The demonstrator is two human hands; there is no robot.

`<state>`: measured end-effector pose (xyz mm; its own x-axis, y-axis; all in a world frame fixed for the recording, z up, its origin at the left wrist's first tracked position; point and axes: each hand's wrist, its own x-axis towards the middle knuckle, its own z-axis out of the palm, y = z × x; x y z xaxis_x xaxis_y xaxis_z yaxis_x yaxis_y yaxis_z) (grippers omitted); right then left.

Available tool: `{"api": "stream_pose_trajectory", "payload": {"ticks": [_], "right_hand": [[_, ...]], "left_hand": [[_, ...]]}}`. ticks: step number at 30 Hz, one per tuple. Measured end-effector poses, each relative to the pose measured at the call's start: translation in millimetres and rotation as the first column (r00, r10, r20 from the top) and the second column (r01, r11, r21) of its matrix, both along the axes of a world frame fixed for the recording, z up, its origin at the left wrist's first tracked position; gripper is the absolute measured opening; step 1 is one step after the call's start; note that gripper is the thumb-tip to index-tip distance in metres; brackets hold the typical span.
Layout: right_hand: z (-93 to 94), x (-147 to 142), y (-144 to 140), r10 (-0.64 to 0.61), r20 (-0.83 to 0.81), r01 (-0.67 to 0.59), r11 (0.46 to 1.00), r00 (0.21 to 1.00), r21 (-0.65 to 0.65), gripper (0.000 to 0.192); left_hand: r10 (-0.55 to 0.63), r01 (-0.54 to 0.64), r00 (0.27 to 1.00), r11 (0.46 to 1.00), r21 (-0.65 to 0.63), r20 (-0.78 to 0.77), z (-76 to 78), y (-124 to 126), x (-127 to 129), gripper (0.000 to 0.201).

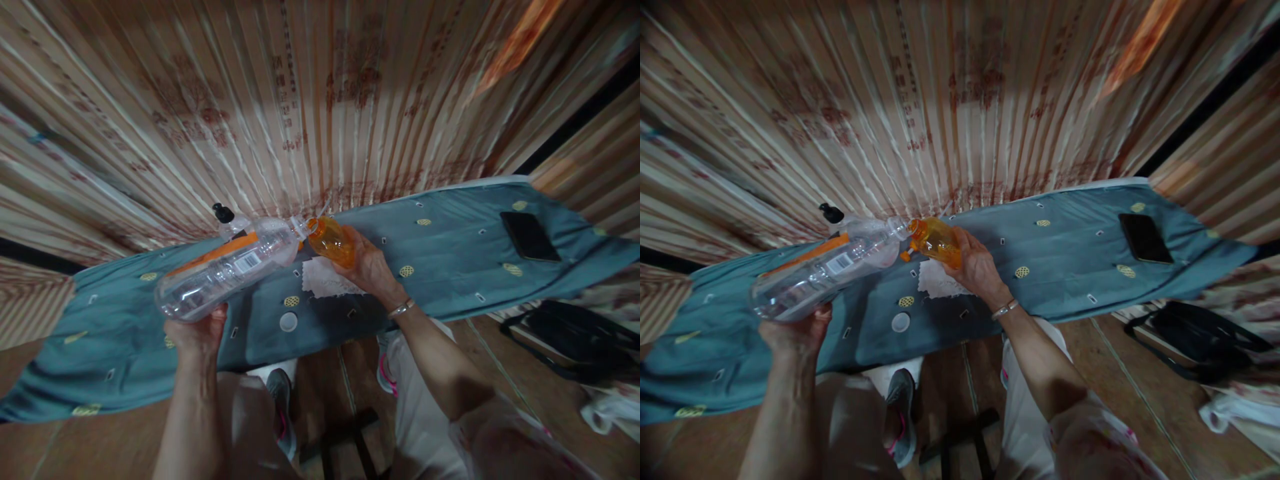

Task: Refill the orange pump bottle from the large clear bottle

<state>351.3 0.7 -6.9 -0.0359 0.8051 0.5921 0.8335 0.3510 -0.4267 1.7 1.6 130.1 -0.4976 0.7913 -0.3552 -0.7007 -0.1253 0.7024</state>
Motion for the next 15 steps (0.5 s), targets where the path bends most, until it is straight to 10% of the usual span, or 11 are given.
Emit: {"api": "stream_pose_trajectory", "payload": {"ticks": [15], "right_hand": [[6.3,1.0,-1.4,0.018,-0.036,-0.019,1.000,0.999,-0.016,0.091]], "left_hand": [[-0.007,-0.005,0.992,0.996,-0.089,-0.130,1.7,-2.5,4.2,0.044]]}}
